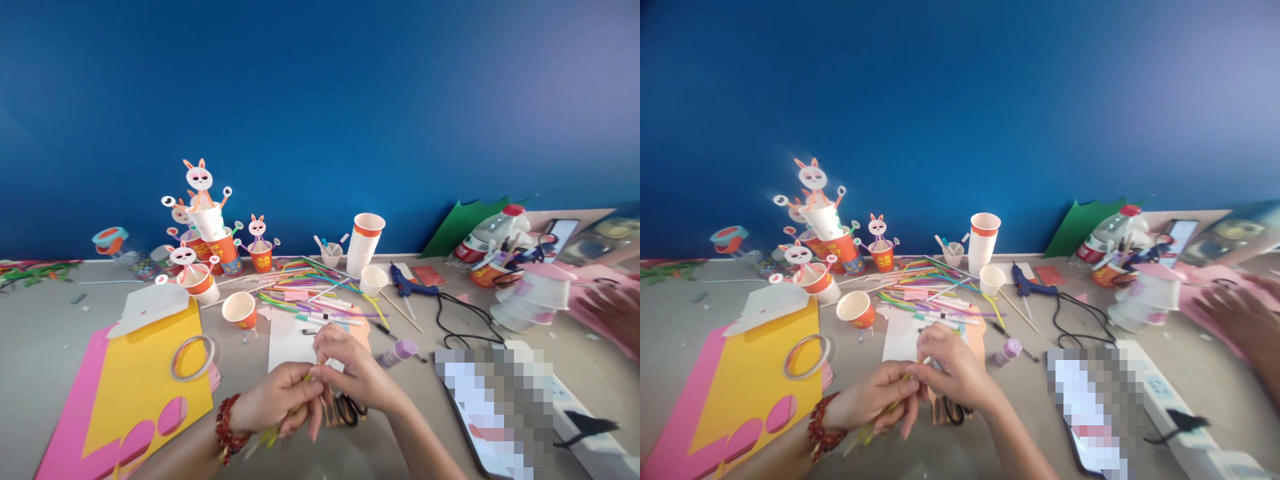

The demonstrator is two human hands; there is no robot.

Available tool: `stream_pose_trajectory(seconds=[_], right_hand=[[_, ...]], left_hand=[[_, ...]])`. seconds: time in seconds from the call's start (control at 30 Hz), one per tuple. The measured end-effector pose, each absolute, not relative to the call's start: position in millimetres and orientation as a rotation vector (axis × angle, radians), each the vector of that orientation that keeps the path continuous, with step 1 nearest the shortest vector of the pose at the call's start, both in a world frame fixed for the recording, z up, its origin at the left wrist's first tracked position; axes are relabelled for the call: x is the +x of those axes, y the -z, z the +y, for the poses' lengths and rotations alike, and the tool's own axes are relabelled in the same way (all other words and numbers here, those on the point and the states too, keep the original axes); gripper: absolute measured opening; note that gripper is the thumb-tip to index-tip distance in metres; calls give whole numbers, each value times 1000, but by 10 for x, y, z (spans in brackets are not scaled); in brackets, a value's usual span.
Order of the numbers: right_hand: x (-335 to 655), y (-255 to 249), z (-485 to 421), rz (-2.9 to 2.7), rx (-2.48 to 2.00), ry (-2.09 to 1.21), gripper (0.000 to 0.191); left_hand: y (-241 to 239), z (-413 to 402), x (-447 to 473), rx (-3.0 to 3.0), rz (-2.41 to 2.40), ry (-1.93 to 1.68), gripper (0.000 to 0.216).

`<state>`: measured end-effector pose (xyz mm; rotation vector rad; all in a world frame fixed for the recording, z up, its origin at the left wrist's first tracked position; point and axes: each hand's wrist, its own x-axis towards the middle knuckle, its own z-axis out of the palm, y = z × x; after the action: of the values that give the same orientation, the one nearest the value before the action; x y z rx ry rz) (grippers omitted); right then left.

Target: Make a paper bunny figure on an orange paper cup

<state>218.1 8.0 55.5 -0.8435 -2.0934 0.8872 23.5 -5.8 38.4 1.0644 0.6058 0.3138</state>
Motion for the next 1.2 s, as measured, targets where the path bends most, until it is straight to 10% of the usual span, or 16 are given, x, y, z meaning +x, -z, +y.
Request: stream_pose_trajectory(seconds=[0.8, 1.2], right_hand=[[2302, -239, -52, -1687, -1203, -1291, 54], [2203, -288, -26, -1378, -1271, -1577, 50]], left_hand=[[-349, -87, 229, 1259, 814, -509, 46], [-502, -109, 196, 2304, 819, -320, 28]])
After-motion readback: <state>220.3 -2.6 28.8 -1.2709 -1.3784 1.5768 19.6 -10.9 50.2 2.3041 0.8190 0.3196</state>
